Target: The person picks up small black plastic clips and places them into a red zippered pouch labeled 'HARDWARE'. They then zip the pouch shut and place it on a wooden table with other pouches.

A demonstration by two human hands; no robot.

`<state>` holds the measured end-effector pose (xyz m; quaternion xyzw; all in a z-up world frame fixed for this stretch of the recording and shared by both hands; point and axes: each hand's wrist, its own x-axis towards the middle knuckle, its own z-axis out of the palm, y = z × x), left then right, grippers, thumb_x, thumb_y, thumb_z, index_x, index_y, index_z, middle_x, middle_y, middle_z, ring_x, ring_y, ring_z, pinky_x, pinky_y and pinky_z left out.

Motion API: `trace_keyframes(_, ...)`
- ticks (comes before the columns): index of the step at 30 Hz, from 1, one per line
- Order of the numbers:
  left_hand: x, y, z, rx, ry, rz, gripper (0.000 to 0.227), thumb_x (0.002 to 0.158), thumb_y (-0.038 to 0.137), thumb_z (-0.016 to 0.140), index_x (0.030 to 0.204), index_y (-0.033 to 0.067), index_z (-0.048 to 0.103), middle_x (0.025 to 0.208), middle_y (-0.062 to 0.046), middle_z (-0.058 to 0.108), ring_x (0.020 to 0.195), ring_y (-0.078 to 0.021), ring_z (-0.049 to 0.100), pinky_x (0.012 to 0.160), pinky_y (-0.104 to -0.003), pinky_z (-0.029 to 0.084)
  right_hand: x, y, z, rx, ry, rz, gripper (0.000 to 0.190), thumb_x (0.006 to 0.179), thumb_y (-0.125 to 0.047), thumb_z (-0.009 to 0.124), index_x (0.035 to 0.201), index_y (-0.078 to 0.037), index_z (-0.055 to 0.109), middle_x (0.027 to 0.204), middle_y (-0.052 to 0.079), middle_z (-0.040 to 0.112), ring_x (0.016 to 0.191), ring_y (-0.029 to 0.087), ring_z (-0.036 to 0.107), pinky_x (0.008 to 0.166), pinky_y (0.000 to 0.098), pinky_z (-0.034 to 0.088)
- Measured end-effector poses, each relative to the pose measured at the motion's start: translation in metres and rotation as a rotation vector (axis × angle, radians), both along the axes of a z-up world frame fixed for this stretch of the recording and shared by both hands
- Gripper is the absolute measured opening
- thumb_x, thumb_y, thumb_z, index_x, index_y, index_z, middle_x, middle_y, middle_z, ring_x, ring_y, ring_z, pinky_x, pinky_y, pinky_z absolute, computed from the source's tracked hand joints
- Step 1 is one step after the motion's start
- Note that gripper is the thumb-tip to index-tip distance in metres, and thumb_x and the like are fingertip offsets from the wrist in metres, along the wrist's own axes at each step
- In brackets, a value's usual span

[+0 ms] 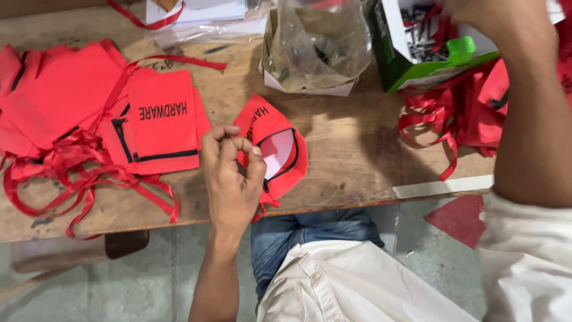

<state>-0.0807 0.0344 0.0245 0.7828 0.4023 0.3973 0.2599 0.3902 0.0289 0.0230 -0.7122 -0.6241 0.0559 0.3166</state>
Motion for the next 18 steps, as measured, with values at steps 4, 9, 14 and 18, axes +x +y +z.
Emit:
trace_keyframes(4, 0.007, -0.002, -0.005, 0.029, -0.002, -0.033, 0.01, 0.094, 0.005, 0.066, 0.101, -0.0006, 0.062, 0.128, -0.017, 0.053, 0.113, -0.0294, 0.059, 0.079, -0.036, 0.053, -0.003, 0.025, -0.003, -0.607, -0.376, -0.17, 0.04, 0.079, -0.04, 0.086, 0.109, -0.014, 0.083, 0.095, 0.017, 0.077, 0.086, 0.036, 0.072, 0.079, 0.0491, 0.056)
trace_keyframes(9, 0.002, -0.003, -0.004, -0.177, 0.013, -0.002, 0.008, 0.091, 0.007, 0.066, 0.095, 0.0001, 0.062, 0.128, -0.016, 0.053, 0.096, -0.0235, 0.063, 0.061, -0.031, 0.053, 0.03, 0.05, -0.051, -0.672, -0.373, -0.149, 0.038, 0.072, -0.033, 0.088, 0.101, -0.009, 0.084, 0.088, 0.018, 0.078, 0.083, 0.036, 0.075, 0.079, 0.0469, 0.06)
trace_keyframes(14, -0.001, -0.001, -0.009, 0.086, 0.053, 0.001, 0.009, 0.092, 0.004, 0.069, 0.097, 0.0007, 0.063, 0.128, -0.016, 0.053, 0.109, -0.0281, 0.06, 0.074, -0.034, 0.053, 0.029, 0.025, -0.028, -0.406, -0.339, -0.062, 0.03, 0.076, -0.026, 0.084, 0.103, -0.012, 0.085, 0.089, 0.016, 0.076, 0.081, 0.036, 0.072, 0.081, 0.0459, 0.058)
trace_keyframes(18, 0.0, -0.002, -0.009, -0.122, 0.002, 0.002, 0.009, 0.092, 0.007, 0.066, 0.096, 0.0, 0.062, 0.129, -0.018, 0.053, 0.103, -0.0261, 0.061, 0.068, -0.034, 0.053, 0.042, 0.005, -0.009, -0.177, -0.276, -0.037, 0.018, 0.096, -0.022, 0.075, 0.101, -0.005, 0.078, 0.085, 0.012, 0.073, 0.074, 0.024, 0.07, 0.076, 0.0374, 0.056)
